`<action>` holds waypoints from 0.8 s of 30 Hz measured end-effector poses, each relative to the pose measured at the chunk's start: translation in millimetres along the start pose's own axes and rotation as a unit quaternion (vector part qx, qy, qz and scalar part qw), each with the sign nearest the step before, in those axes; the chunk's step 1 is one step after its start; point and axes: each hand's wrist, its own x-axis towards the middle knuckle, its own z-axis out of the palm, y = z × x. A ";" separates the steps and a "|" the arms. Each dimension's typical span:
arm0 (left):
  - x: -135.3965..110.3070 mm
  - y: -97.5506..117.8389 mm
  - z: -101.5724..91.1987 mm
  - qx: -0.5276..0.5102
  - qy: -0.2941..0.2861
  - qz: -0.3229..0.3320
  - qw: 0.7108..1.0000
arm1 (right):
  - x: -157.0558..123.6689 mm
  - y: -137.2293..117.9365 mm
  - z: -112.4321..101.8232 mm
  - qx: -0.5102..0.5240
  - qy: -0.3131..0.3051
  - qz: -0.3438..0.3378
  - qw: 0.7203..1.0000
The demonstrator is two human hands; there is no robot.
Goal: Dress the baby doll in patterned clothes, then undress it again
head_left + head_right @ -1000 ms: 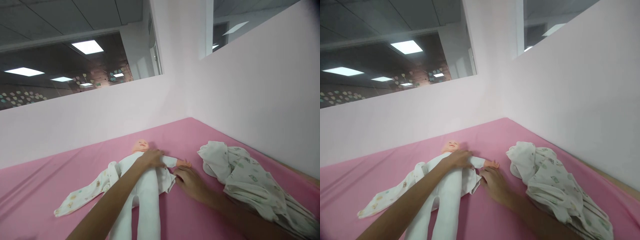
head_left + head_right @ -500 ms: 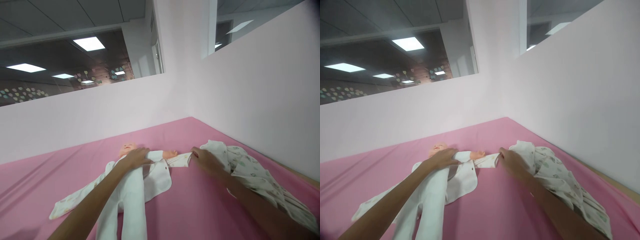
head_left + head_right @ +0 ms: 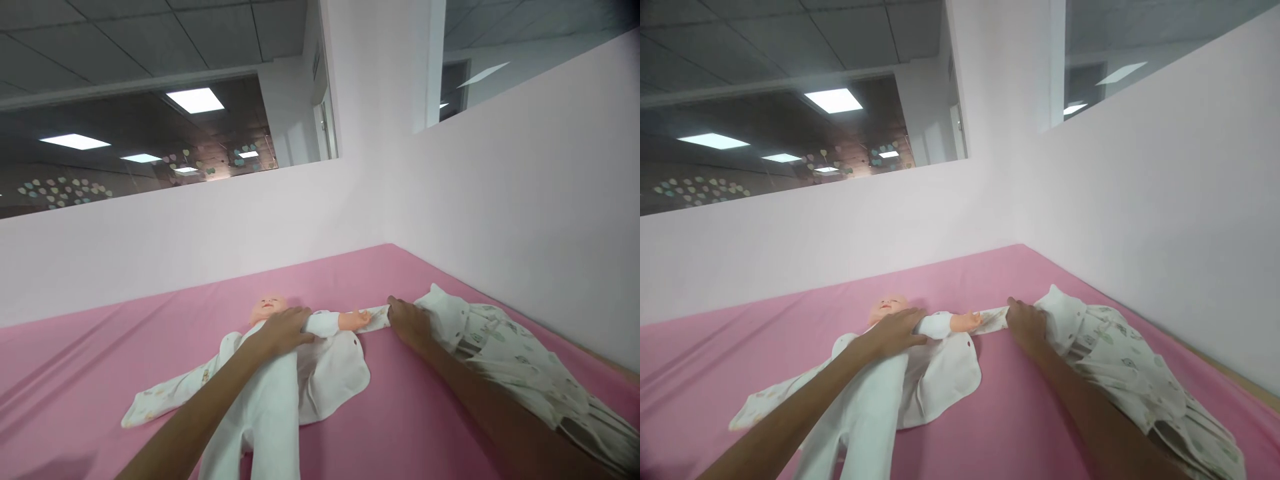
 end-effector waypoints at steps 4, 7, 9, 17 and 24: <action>0.3 1.5 0.7 0.002 -0.001 -0.012 1.000 | -6.5 -14.7 1.0 0.016 0.012 -0.044 0.999; 0.6 4.6 -0.6 -0.017 -0.005 -0.019 1.000 | -18.5 -40.6 -0.5 0.055 0.012 -0.094 0.994; 2.0 7.7 -0.9 -0.047 -0.011 -0.008 0.999 | -30.7 -65.6 0.0 0.082 0.000 -0.140 0.987; 19.9 35.3 0.6 -0.140 0.011 0.051 0.989 | -59.4 -141.1 20.3 0.211 0.073 -0.174 0.959; 29.3 42.2 5.5 -0.130 0.064 0.079 0.986 | -36.4 -141.5 31.5 0.260 -0.018 -0.126 0.957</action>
